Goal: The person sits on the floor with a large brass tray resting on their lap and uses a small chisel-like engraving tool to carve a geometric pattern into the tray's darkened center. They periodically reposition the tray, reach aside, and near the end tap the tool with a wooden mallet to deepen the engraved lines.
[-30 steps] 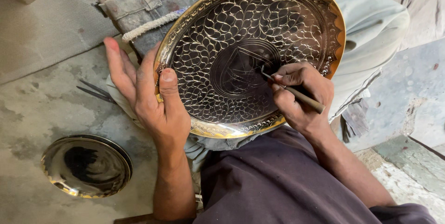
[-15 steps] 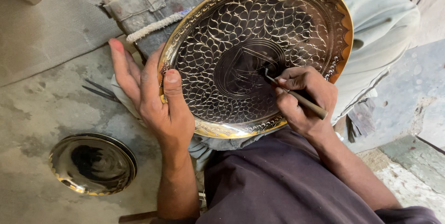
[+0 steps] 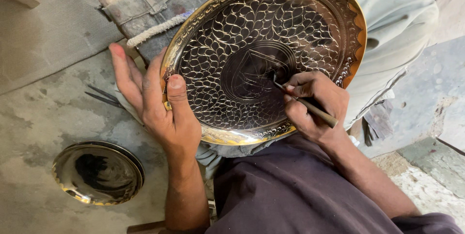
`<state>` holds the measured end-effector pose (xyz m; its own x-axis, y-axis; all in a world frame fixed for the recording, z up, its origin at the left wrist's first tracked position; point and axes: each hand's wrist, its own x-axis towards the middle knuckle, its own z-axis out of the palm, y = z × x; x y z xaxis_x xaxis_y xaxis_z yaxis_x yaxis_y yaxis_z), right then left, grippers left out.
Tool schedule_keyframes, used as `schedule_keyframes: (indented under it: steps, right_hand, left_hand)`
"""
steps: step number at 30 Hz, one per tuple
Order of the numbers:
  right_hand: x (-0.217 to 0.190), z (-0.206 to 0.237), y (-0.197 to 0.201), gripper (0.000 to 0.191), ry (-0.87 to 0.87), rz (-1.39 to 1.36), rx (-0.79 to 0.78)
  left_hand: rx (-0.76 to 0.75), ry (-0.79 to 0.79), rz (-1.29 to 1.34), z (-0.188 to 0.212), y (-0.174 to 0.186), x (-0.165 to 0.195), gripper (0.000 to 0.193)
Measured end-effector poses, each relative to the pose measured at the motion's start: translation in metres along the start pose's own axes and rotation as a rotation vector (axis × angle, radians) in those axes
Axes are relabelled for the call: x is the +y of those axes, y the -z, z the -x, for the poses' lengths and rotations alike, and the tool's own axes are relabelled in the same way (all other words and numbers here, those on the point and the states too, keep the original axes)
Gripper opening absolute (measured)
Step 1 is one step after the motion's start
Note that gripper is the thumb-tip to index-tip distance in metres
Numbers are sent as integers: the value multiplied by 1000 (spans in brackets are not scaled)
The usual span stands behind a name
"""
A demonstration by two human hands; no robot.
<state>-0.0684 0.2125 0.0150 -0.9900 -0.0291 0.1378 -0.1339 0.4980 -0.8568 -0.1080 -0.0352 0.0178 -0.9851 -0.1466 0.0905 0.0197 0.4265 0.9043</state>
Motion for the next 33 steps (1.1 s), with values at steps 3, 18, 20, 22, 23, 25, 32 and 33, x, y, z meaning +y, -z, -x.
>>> schedule_keyframes:
  steps: [3,18,20,22,23,25,32,33]
  right_hand:
    - [0,0,0,11,2,6,-15]
    - [-2,-3,1,10,9,-23,-79]
    - [-2,-2,2,9,2,-20,-85]
    - [-1,-2,3,10,23,-11,-80]
    - [0,-1,4,10,33,-6,-80]
    - [2,2,4,9,-24,-39,-56]
    - [3,13,19,10,-267,-493,145]
    - [1,14,22,10,-266,-484,152]
  left_hand:
    - [0,-1,-9,-1,0,0,49]
    - [-3,0,-40,-3,-1,-1,55]
    - [-6,-5,-51,-3,-1,0,54]
    - [-10,-15,-69,-4,-1,1,53]
    - [-9,-16,-72,-3,-1,2,52]
    - [-6,-22,-73,-1,-1,3,49]
    - [6,-32,-64,-2,0,3,48]
    - [8,-32,-66,-2,0,3,48]
